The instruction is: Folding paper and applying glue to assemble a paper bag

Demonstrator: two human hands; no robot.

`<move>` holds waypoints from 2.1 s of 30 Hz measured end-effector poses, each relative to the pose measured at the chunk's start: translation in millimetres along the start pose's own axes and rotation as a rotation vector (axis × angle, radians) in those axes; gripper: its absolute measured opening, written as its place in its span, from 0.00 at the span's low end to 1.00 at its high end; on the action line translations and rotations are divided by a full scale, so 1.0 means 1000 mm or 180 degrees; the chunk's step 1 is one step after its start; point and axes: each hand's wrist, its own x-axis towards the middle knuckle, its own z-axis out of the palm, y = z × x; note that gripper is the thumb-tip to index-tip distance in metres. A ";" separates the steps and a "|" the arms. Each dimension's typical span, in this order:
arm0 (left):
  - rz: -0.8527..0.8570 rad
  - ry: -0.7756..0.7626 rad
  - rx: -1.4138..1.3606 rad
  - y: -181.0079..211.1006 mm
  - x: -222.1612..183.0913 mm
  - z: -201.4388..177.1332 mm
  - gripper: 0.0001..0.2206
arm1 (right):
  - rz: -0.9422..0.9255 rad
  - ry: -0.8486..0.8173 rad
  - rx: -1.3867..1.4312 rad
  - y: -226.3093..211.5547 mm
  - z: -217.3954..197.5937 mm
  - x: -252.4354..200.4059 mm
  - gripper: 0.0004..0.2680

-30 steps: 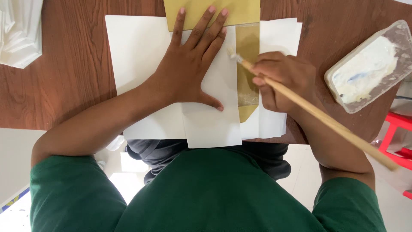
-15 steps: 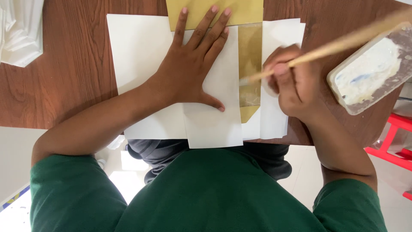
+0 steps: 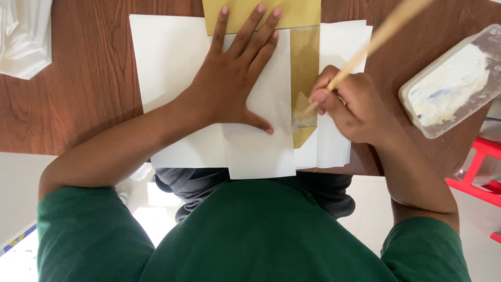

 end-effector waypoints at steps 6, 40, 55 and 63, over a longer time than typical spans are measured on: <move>-0.0043 -0.0041 0.0138 0.001 0.000 0.001 0.71 | 0.0585 0.0218 -0.0189 -0.011 0.004 0.008 0.14; 0.0026 0.0087 0.0221 0.000 -0.002 0.005 0.72 | -0.1578 0.1153 -0.1743 0.021 0.016 0.007 0.08; -0.0011 0.0089 0.0162 -0.001 -0.001 0.005 0.71 | 0.0066 0.0510 0.0875 -0.002 0.009 0.005 0.13; 0.0032 0.0112 0.0193 -0.002 -0.001 0.006 0.72 | -0.0284 0.0525 -0.0937 -0.006 0.011 0.001 0.14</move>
